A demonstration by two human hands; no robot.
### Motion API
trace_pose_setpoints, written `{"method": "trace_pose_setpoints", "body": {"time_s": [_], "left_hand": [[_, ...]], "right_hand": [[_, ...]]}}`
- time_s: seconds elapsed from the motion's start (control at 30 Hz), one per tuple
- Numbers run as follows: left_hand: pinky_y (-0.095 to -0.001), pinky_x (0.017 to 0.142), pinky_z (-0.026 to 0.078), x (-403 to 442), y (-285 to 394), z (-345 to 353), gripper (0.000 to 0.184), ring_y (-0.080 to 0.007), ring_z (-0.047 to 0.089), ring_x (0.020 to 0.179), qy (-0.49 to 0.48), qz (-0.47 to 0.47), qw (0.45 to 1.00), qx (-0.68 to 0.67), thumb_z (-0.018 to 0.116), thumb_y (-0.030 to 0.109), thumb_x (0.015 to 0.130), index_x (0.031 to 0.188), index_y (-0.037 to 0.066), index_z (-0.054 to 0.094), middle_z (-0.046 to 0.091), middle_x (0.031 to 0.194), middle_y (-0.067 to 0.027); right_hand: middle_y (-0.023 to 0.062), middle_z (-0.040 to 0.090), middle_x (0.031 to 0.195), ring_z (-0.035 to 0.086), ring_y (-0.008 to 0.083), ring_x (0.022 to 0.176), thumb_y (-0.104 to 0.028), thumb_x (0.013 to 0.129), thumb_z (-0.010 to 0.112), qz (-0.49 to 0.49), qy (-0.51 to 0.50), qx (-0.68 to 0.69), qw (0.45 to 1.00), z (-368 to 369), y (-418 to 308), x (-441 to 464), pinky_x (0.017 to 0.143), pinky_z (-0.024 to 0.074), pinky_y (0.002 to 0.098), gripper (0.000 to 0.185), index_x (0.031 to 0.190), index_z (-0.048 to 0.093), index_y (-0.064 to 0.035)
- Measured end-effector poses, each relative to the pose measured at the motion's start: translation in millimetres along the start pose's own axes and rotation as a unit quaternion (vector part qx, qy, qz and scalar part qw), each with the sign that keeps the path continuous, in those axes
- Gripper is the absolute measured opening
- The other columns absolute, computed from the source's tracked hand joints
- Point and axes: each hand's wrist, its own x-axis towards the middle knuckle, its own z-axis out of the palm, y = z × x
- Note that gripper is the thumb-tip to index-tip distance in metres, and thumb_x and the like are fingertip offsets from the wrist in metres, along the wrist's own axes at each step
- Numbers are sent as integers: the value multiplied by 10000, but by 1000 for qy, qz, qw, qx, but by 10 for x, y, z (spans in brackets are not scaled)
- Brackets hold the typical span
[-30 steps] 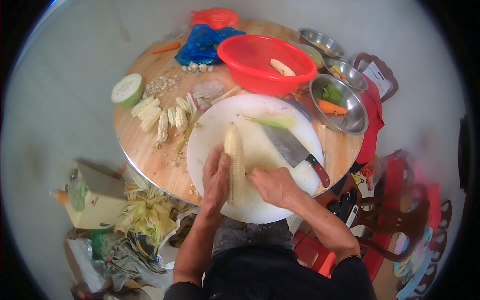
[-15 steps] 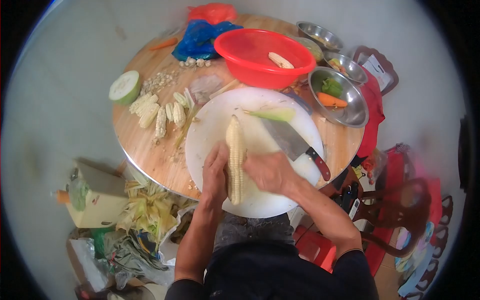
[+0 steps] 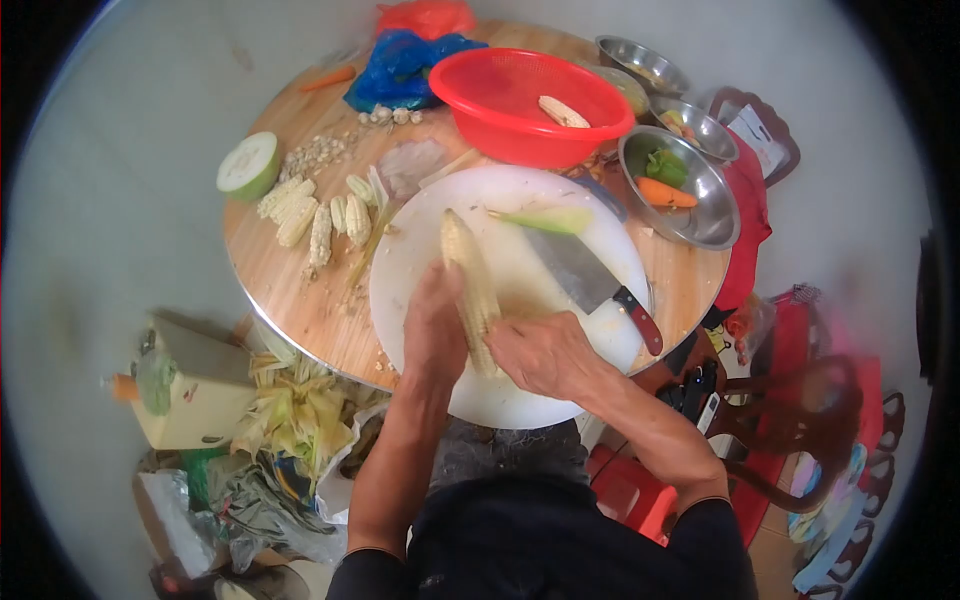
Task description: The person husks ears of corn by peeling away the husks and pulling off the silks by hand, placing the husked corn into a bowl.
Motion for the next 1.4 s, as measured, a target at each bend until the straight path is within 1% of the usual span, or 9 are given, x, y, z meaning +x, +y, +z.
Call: {"method": "trace_pose_setpoints", "body": {"time_s": [0.13,0.2,0.43,0.6,0.7,0.93,1.23,1.33,1.4], "left_hand": [[-388,957,521,27,207,17,392,-227,615,1122,39,15,996,-76,527,238,1052,1368,9,493,611,1257,-103],[-397,969,524,43,239,73,389,-229,627,1103,38,10,996,-80,498,278,1072,1354,11,494,615,1228,-97],[-350,878,528,77,68,363,359,-186,629,1001,27,-12,995,-95,466,267,1083,1326,8,511,619,1159,-83],[-269,698,487,129,-22,98,326,-118,576,779,27,179,940,289,469,276,1081,1122,-11,619,622,923,-65],[-261,608,422,82,178,96,387,-102,514,686,44,106,916,384,438,280,1077,937,-23,633,568,749,-38],[-282,627,415,198,260,85,356,-135,495,678,11,120,947,299,421,269,1066,882,6,576,526,721,-39],[-412,643,449,157,278,69,273,-278,536,636,-149,163,837,501,482,218,1030,937,-25,566,503,683,-164],[-357,612,423,-39,167,31,273,-184,554,651,-317,192,730,575,558,229,1020,846,19,564,541,644,-33],[-424,675,477,-175,185,76,241,-350,572,678,-406,48,716,566,589,248,1004,960,15,635,593,754,-184]], "right_hand": [[108,584,647,625,283,554,-130,919,664,101,-79,-79,989,-83,231,-355,512,499,408,146,865,560,-43],[138,661,800,680,233,701,-103,921,669,309,37,131,941,-283,309,-331,631,541,362,175,1054,599,-14],[271,653,1127,662,371,1071,-299,897,723,343,-30,258,903,-271,-129,-82,914,512,429,594,1346,505,25],[190,673,1044,666,282,955,-258,952,616,336,48,439,832,-188,57,-339,857,513,352,481,1325,524,31],[132,641,922,618,190,746,-255,993,471,309,65,572,757,-282,132,-446,709,503,296,414,1261,548,52],[151,598,796,507,164,552,-289,983,380,300,105,653,687,-295,104,-461,547,458,317,466,1185,549,95],[94,539,655,436,135,469,-348,998,359,323,103,620,708,-281,80,-454,480,397,282,489,1138,593,58],[83,519,625,403,123,445,-374,998,333,319,99,692,640,-293,130,-445,469,396,290,507,1164,602,23],[58,488,594,369,109,426,-389,993,318,329,106,706,618,-330,146,-438,458,392,289,524,1195,603,2]]}}
